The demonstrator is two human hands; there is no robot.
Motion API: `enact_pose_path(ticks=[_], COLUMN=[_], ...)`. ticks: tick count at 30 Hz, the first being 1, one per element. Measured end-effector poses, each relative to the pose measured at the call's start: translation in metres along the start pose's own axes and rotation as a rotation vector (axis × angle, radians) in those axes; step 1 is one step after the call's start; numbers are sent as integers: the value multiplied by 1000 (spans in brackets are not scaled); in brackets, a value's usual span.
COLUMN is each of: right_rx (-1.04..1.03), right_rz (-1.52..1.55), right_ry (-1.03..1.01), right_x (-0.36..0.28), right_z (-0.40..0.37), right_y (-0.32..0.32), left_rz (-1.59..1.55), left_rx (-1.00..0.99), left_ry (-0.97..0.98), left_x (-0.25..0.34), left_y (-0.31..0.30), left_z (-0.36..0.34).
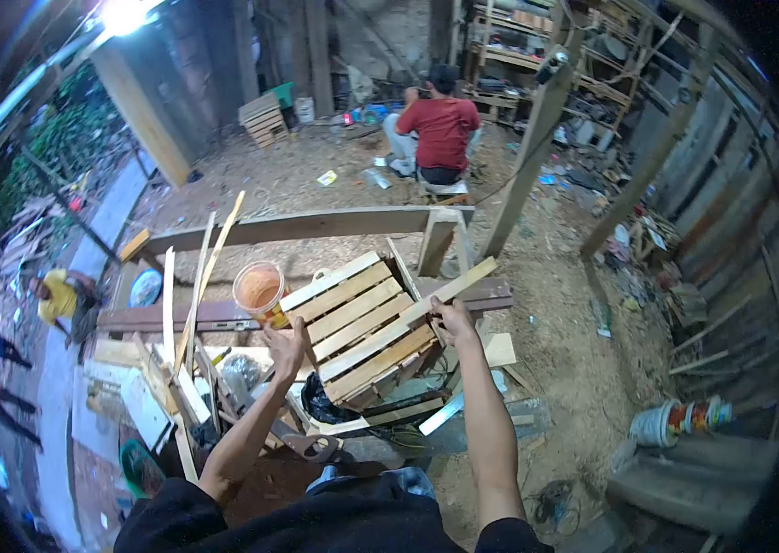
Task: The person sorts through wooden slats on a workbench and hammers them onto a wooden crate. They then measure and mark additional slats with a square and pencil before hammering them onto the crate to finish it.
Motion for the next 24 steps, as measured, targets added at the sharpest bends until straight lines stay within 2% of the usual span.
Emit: enact_pose_path(ticks=[1, 2, 3, 4, 6, 7, 9, 11, 13, 15, 17, 18, 19, 21, 23, 24], right_rx=[0, -63, -124, -149, -262, -287, -126, -192, -112, -58, 85, 87, 137, 140, 116, 74], right_rz=[-12, 7, 28, 21, 217, 203, 248, 293, 240, 227, 198, 280, 230, 277, 357, 429], right_ry=[41, 16, -9, -20, -81, -82, 6, 49, 29, 6, -23, -49, -157, -189, -129, -83], right_x=[-11, -12, -10, -3, 3, 2, 2, 2, 3, 6, 16, 21, 22, 26, 28, 28], right_z=[-2, 3, 10, 21, 20, 14, 7, 5, 2, -2, -11, -13, -9, -9, -10, -6], right_y=[2, 5, 9, 13, 26, 29, 25, 30, 30, 37, 34, 40, 41, 45, 40, 39], left_rz=[-290, -674, -601, -608, -420, -444, -493, -631, -471, -565, -564, -608, -660, -813, -790, -366], left_rx=[-100, -404, -328, -300, -63, -88, -40, -175, -159, -300, -402, -420, -472, -485, -505, -222], left_ry=[-152, -413, -502, -498, -194, -212, -278, -175, -198, -147, -280, -209, -279, -171, -199, -11], left_x=[-33, -40, -23, -23, -6, -4, -6, -13, 0, 20, 17, 7, 22, 7, -5, 13], left_y=[16, 32, 23, 30, 21, 23, 26, 40, 35, 35, 41, 48, 37, 49, 59, 41], left_z=[0, -10, -20, -24, -25, -29, -28, -13, 0, 13, 23, 34, 25, 36, 36, 32])
Point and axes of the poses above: each hand's wrist, its own z-axis towards the middle knuckle, its own y-axis out of the palm, x = y × z, the point moved 6 cm from there along z, towards the middle knuckle, and after that the axes turned 11 degrees about -z, right-handed, at the moved point
